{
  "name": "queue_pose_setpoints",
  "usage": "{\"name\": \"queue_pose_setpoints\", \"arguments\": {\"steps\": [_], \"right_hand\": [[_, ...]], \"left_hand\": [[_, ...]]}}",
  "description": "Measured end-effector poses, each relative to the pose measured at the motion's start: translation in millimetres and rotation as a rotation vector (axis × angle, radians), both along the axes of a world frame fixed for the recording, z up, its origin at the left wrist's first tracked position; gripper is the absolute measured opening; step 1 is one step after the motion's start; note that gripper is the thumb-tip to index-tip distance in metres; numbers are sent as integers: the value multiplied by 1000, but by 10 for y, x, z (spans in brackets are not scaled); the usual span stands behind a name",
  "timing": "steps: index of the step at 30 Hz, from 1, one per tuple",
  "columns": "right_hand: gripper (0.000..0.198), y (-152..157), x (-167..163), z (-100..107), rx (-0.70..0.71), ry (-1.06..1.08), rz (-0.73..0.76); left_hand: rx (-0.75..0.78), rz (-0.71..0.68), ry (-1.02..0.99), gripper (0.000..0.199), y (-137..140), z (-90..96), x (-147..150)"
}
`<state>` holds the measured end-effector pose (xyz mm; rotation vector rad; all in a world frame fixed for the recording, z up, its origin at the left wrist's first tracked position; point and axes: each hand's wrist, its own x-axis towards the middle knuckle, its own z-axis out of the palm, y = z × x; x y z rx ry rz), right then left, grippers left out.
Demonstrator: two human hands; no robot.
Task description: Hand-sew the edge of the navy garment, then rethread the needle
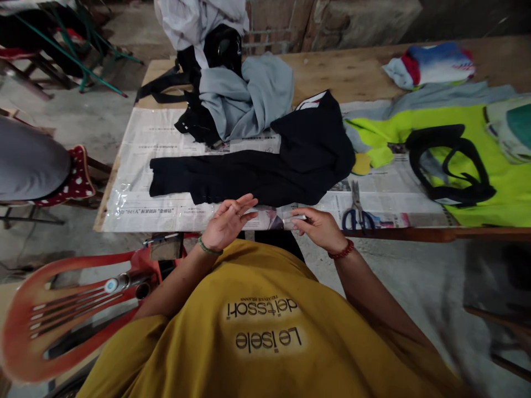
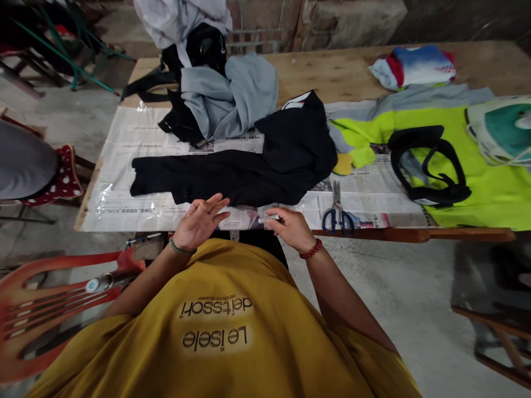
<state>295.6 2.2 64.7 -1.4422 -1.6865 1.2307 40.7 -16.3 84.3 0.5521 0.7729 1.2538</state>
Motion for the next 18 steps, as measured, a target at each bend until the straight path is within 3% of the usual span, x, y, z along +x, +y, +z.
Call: {"name": "queue_pose_setpoints", "arguments": {"steps": [10,15,18], "right_hand": [[33,-4,-32,-160,-52,-2,-31],[29,0,-71,-183,73,-69,-214],[31,9,-90,-215,-40,88,-324]], "left_hand": [[86,-69,-23,20,7,79,224],[31,-155,42,24,-51,11,359],[13,-173,68,25,-75,-32,393]]}}
